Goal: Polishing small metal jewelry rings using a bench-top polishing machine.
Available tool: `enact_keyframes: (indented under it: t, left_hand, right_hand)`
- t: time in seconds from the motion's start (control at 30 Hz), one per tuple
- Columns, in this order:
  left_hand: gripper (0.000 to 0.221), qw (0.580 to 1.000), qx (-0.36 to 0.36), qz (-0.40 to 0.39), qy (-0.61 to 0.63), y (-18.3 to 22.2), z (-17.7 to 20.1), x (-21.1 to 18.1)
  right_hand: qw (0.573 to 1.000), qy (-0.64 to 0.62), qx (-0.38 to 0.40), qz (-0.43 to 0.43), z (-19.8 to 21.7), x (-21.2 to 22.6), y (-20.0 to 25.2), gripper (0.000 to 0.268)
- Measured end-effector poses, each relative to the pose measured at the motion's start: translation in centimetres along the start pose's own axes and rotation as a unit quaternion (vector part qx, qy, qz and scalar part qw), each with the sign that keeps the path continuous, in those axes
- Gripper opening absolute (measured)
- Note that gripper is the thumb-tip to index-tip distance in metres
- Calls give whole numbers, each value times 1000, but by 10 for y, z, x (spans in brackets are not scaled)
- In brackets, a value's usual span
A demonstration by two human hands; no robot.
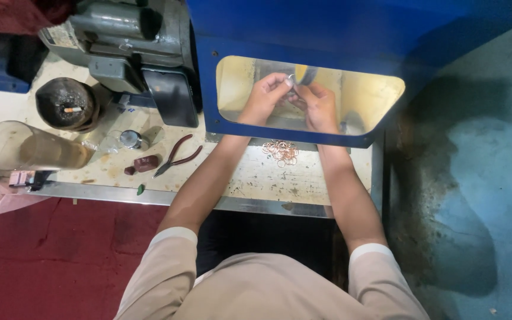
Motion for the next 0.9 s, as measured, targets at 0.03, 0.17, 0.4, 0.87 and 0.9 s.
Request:
enact_keyframes:
  t: [0.03,0.17,0.4,0.87,0.9]
  left_hand:
    - [17,1000,-2,-2,-1,-8,6,1]
    - [9,994,47,-16,-99,-5,6,-9]
    - [19,998,3,-40,-47,-11,3,6]
    - [18,998,-8,-48,-42,-14,-2,21]
    - [20,998,-12,-47,-45,-12,-3,15]
  right_hand:
    - [1000,-1,2,1,-1,8,3,8]
    - [998,62,30,-3,-2,35,23,12]
    - [1000,-18,-7,-4,-3,16,9,8]
    - [996,-78,-22,-40,12,-11,-4,6]
    - [996,-73,-25,-36,14,-16,-8,7]
Point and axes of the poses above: each hand's wrist, its own y-axis away from the middle knuckle, its own z-axis out of the back of the hand, x = y × z, the point moved 4 cm from there along -y, towards the middle knuckle, and after that the axes turned 1 degree about x, right-handed, at the moved point
